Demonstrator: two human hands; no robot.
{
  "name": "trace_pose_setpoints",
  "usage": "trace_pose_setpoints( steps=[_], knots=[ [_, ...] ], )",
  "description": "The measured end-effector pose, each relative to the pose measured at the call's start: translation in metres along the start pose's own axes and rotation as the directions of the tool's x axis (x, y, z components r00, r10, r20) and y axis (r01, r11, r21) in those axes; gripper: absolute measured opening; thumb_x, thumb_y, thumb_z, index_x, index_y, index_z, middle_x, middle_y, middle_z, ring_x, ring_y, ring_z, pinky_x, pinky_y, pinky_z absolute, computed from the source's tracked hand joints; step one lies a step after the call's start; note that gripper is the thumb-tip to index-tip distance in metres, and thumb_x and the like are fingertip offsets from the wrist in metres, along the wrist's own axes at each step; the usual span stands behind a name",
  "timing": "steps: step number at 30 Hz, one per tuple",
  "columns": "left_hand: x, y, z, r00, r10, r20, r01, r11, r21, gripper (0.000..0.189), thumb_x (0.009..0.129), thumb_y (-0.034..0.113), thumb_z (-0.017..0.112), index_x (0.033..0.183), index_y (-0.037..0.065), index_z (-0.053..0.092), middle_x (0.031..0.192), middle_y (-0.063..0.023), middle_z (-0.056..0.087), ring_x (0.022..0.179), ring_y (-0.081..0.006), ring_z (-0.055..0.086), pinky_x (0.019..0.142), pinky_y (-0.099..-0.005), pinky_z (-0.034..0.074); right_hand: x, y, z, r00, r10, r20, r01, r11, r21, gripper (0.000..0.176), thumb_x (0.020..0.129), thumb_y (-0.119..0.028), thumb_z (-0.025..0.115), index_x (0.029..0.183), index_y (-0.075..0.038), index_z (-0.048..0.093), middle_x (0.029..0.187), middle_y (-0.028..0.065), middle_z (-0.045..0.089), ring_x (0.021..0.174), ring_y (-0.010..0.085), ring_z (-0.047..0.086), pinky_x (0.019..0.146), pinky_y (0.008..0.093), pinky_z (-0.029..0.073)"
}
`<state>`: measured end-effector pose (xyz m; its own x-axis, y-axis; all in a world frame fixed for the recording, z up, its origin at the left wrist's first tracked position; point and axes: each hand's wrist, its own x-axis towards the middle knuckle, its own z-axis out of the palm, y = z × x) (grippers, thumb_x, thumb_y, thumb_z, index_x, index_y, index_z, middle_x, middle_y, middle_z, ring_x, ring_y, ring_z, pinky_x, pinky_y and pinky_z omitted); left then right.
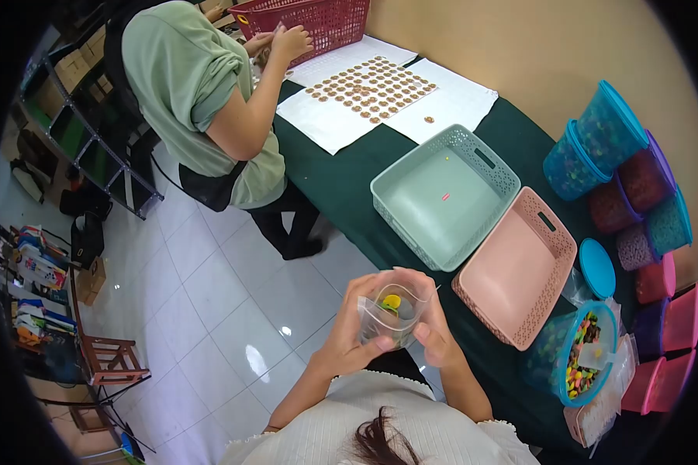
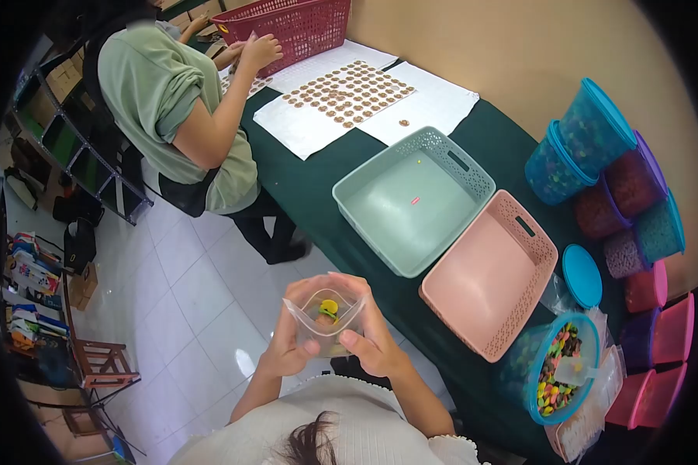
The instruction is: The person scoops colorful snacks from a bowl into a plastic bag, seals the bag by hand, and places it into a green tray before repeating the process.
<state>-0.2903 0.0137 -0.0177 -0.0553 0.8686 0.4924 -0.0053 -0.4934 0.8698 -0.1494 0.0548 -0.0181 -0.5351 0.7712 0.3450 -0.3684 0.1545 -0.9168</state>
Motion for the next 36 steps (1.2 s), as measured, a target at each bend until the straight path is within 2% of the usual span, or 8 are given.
trace_pose_setpoints(
  steps=[3, 5, 6, 13, 24, 27, 33, 36],
  knots=[
    [0.023, -0.017, -0.01, 0.994, -0.105, -0.014, 0.105, 0.994, -0.028, 0.04, 0.08, 0.02, 0.059, 0.112, -0.001, 0.05, 0.104, -0.0121, 0.052, 0.093, -0.0198, 0.053, 0.081, -0.0305, 0.041, 0.025, 0.003, -0.014, 0.993, -0.049, -0.11, 0.045, 0.998, -0.039, 0.036, 0.084, -0.021, 0.051, 0.112, 0.002, 0.05, 0.109, 0.0138, 0.051, 0.098, 0.0196, 0.049, 0.085, 0.0308, 0.037],
    [0.041, -0.022, -0.014, 0.93, -0.363, -0.061, 0.355, 0.928, -0.112, 0.02, 0.081, 0.013, 0.058, 0.094, -0.002, 0.059, 0.088, -0.0082, 0.059, 0.079, -0.0141, 0.056, 0.07, -0.0258, 0.044, 0.042, 0.005, -0.029, 0.978, -0.06, -0.199, 0.018, 0.979, -0.204, 0.017, 0.082, -0.008, 0.054, 0.095, 0.002, 0.06, 0.088, 0.0112, 0.059, 0.08, 0.0172, 0.056, 0.072, 0.0273, 0.043],
    [0.054, -0.024, -0.01, 0.93, -0.351, -0.111, 0.336, 0.932, -0.135, 0.01, 0.081, 0.006, 0.057, 0.086, -0.002, 0.06, 0.076, -0.0049, 0.06, 0.07, -0.0097, 0.056, 0.063, -0.0218, 0.044, 0.053, 0.008, -0.03, 0.95, -0.112, -0.29, 0.036, 0.966, -0.255, 0.008, 0.079, -0.001, 0.055, 0.083, 0.002, 0.062, 0.076, 0.0094, 0.061, 0.069, 0.0161, 0.057, 0.063, 0.0253, 0.044],
    [0.105, -0.05, 0.006, 0.92, -0.345, -0.188, 0.303, 0.928, -0.218, 0.008, 0.079, 0.003, 0.059, 0.084, -0.002, 0.062, 0.078, -0.0069, 0.061, 0.071, -0.01, 0.056, 0.063, -0.0224, 0.044, 0.093, 0.012, -0.062, 0.923, -0.222, -0.315, 0.066, 0.897, -0.438, 0.005, 0.076, 0.0, 0.057, 0.08, 0.002, 0.059, 0.073, 0.0113, 0.058, 0.064, 0.018, 0.056, 0.059, 0.0259, 0.044],
    [0.163, -0.089, 0.011, 0.963, -0.194, 0.189, 0.215, 0.972, -0.098, 0.011, 0.077, 0.002, 0.06, 0.086, -0.002, 0.064, 0.081, -0.0112, 0.061, 0.072, -0.0133, 0.057, 0.063, -0.0229, 0.044, 0.109, 0.015, -0.105, 0.9, -0.205, -0.385, 0.029, 0.909, -0.415, 0.009, 0.076, -0.002, 0.06, 0.084, 0.0, 0.06, 0.076, 0.0104, 0.057, 0.068, 0.0181, 0.055, 0.063, 0.0269, 0.044],
    [0.186, -0.095, 0.011, 0.884, -0.157, 0.441, 0.189, 0.981, -0.029, 0.024, 0.084, 0.006, 0.045, 0.103, -0.003, 0.058, 0.098, -0.0141, 0.058, 0.086, -0.0183, 0.055, 0.072, -0.0269, 0.042, 0.11, 0.019, -0.114, 0.796, -0.21, -0.567, -0.063, 0.904, -0.422, 0.009, 0.076, -0.003, 0.06, 0.084, 0.0, 0.06, 0.077, 0.0103, 0.057, 0.07, 0.0176, 0.056, 0.065, 0.0269, 0.044],
    [0.212, -0.132, 0.012, 0.834, -0.252, 0.49, 0.297, 0.955, -0.015, 0.019, 0.086, 0.006, 0.048, 0.095, -0.007, 0.057, 0.087, -0.0151, 0.06, 0.075, -0.0202, 0.058, 0.068, -0.0274, 0.045, 0.111, 0.02, -0.117, 0.747, -0.166, -0.643, -0.163, 0.893, -0.419, 0.011, 0.082, -0.004, 0.053, 0.088, 0.003, 0.059, 0.081, 0.0115, 0.06, 0.073, 0.019, 0.058, 0.066, 0.0275, 0.044],
    [0.233, -0.139, 0.012, 0.766, -0.08, 0.638, 0.219, 0.965, -0.142, 0.02, 0.087, 0.007, 0.046, 0.095, -0.006, 0.057, 0.085, -0.0142, 0.06, 0.075, -0.0209, 0.058, 0.069, -0.0271, 0.045, 0.112, 0.017, -0.107, 0.648, -0.167, -0.743, -0.34, 0.81, -0.479, 0.014, 0.084, -0.005, 0.049, 0.09, 0.005, 0.058, 0.081, 0.0128, 0.06, 0.074, 0.0199, 0.059, 0.067, 0.0276, 0.045]
  ],
)
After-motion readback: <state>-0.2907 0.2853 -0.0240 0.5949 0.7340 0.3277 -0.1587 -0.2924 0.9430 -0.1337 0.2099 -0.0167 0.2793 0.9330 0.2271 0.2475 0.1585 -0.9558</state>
